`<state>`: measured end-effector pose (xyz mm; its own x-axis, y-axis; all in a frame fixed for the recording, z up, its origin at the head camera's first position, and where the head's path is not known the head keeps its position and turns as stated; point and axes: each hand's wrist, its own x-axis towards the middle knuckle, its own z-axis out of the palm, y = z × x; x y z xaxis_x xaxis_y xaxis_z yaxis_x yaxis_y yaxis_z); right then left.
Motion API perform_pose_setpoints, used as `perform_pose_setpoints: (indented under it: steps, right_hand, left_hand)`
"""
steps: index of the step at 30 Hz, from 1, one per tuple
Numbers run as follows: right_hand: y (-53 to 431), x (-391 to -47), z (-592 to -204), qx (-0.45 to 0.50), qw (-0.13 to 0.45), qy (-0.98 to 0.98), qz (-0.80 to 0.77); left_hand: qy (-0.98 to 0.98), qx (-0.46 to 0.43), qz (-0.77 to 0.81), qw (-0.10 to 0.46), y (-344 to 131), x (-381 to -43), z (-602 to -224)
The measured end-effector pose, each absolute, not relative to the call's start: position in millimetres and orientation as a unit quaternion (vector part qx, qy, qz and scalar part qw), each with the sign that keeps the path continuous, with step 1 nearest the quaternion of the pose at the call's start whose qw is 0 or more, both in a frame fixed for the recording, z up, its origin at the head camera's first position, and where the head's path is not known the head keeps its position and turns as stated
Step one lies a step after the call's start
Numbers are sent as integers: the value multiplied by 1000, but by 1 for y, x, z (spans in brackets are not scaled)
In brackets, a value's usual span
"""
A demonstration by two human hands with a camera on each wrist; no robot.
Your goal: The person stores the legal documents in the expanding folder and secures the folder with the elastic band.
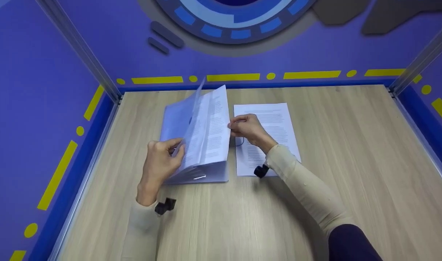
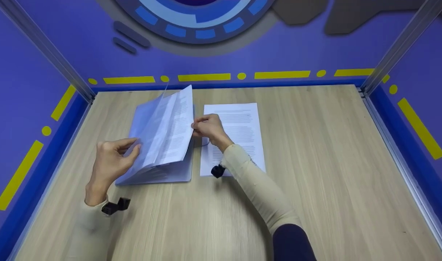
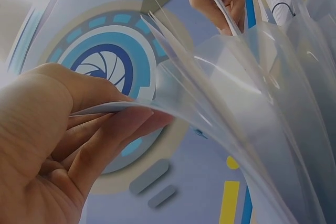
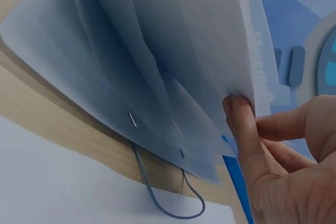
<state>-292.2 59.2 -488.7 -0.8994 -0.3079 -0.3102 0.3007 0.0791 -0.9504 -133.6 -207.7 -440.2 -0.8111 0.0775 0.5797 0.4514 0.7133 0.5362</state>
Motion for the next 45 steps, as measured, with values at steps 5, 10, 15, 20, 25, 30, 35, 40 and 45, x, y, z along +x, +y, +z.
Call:
perform_pose_setpoints:
  steps: [5,10,15,20,25,30,35,40,45]
  right_hand:
    - [52,-289,-489,-9,229,697,-680]
    - [47,-286,-489,-10,226,695,-683]
    - [48,-286,-487,-10,221,697,-683]
    - [49,-287,-486,-9,224,702,-676]
    - [47,-287,-484,-13,226,701,-676]
    - [42,-286,-485,-13,232,691,-684]
    - [33,-286,-486,-14,236,688,-686]
    - [26,-284,-486,-24,232,686,-689]
    - [20,-282,-487,-24,244,678,-693]
  left_hand:
    - [-885,-149,-353,265,-208,-134,-441]
    - [-886,-147,-353,262,-208,-134,-442]
    - [-887,-150,-350,262,-207,-134,-441]
    - [-889,-146,-347,262,-207,-134,-440]
    - [-888,-147,-346,264,-206,-134,-439]
    - [-887,-153,-347,265,-205,-134,-440]
    - [-886,-154,-348,265,-205,-134,-441]
    - [-885,-153,-346,271,-205,-135,-440]
    - [-886,-158,-340,275,-206,-135,-441]
